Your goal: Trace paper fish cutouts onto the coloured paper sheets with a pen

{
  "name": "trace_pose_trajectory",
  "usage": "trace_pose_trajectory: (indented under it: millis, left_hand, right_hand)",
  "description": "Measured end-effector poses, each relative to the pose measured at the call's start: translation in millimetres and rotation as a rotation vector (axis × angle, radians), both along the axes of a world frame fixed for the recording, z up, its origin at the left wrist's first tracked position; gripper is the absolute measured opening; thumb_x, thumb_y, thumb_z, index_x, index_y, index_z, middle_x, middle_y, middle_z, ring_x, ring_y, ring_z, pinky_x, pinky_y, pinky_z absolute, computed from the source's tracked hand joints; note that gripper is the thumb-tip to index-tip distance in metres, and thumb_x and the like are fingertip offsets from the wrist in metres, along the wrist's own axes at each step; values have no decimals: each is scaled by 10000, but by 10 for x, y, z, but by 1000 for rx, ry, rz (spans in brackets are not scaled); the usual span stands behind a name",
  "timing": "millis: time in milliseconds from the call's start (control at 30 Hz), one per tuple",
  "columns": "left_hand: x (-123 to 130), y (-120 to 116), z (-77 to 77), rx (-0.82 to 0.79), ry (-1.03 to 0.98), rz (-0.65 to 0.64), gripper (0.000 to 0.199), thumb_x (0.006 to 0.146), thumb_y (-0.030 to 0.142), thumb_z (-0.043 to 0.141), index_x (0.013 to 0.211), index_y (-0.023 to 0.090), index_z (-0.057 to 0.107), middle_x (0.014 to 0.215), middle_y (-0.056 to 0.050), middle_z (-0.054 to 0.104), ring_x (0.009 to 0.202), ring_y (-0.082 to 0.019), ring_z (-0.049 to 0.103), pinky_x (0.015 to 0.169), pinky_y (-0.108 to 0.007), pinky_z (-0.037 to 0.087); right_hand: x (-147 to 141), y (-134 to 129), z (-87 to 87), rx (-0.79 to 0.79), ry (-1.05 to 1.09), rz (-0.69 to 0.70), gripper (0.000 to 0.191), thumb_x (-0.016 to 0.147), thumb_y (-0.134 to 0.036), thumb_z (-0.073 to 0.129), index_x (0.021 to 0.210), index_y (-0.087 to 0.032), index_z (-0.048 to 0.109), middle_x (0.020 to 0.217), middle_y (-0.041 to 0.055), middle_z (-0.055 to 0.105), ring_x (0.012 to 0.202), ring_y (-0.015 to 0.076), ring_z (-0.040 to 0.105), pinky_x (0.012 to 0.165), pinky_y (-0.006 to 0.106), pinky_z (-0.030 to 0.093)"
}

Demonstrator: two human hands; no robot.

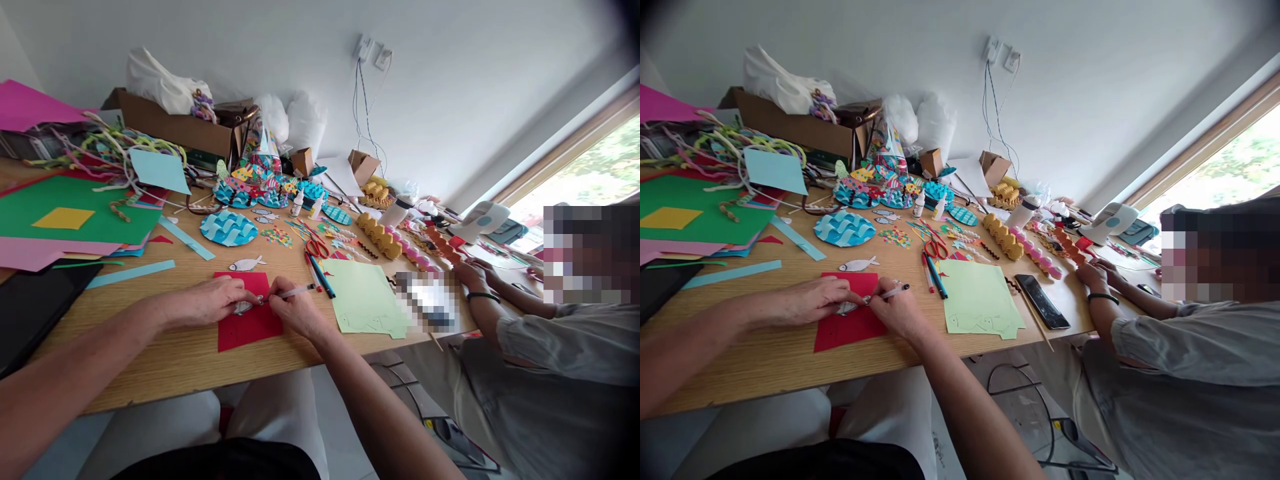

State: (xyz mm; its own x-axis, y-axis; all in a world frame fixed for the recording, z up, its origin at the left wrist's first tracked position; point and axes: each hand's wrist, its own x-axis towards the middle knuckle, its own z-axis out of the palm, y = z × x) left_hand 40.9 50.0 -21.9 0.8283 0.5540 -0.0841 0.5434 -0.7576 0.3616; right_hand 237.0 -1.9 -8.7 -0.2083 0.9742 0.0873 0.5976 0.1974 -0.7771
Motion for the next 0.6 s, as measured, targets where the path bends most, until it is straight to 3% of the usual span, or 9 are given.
trace_pose_trajectory:
  millis: [600]
  left_hand:
    - [-11,-13,5,-10,-38,-1,358,855,162,435,1137,300,608,1027,-25,632,994,-193,561,878,-292,427]
  right_hand:
    - [38,-46,-49,21,9,25,129,653,-83,432,627,-204,467,586,-49,466,580,113,424,528,206,299]
